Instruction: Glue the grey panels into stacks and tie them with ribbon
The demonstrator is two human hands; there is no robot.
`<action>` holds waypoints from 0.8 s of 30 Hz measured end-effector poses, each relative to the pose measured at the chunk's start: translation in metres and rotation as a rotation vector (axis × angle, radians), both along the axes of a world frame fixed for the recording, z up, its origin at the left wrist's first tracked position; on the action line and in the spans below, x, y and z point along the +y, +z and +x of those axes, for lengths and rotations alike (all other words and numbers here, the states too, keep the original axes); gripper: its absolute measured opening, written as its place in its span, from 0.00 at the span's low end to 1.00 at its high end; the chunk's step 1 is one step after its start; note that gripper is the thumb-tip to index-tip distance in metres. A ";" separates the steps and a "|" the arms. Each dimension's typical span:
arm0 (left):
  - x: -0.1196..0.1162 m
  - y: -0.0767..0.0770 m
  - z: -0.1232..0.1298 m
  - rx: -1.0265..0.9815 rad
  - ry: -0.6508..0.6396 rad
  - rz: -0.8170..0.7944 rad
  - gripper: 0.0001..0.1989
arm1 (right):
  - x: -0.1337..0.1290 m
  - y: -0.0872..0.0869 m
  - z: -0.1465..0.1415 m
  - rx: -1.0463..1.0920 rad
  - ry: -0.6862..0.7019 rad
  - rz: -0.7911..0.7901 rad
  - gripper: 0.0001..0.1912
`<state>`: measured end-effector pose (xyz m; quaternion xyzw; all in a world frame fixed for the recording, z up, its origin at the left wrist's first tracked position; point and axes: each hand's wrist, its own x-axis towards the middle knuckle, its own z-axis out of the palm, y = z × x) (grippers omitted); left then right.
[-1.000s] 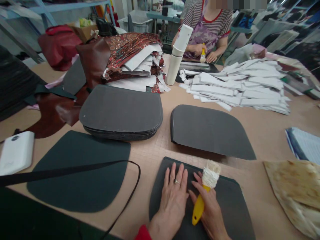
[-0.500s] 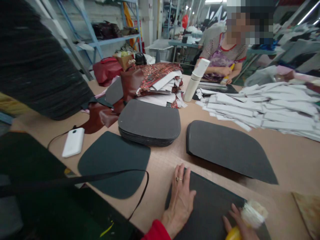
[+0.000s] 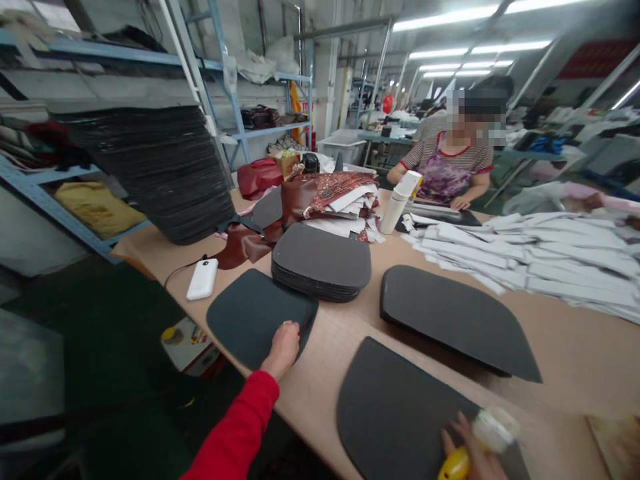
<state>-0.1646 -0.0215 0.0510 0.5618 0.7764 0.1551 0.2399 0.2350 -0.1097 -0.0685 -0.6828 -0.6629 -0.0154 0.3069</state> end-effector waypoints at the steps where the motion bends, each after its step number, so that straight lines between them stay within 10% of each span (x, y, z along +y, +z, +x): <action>1: 0.002 -0.001 -0.006 -0.041 0.012 -0.005 0.05 | 0.000 0.002 -0.002 0.007 -0.002 0.008 0.26; 8: 0.006 0.001 -0.042 -0.363 0.091 0.037 0.17 | -0.001 -0.004 -0.004 0.091 0.004 0.037 0.31; 13: 0.004 0.034 -0.022 -0.470 0.130 0.121 0.18 | -0.007 0.021 -0.011 0.302 -0.036 -0.029 0.28; 18: -0.009 0.068 0.074 -0.644 -0.109 0.106 0.13 | -0.013 0.078 -0.038 0.859 -0.034 -0.058 0.21; 24: -0.047 0.036 0.216 -0.792 -0.364 -0.013 0.11 | -0.036 0.075 -0.031 1.111 -0.083 -0.150 0.27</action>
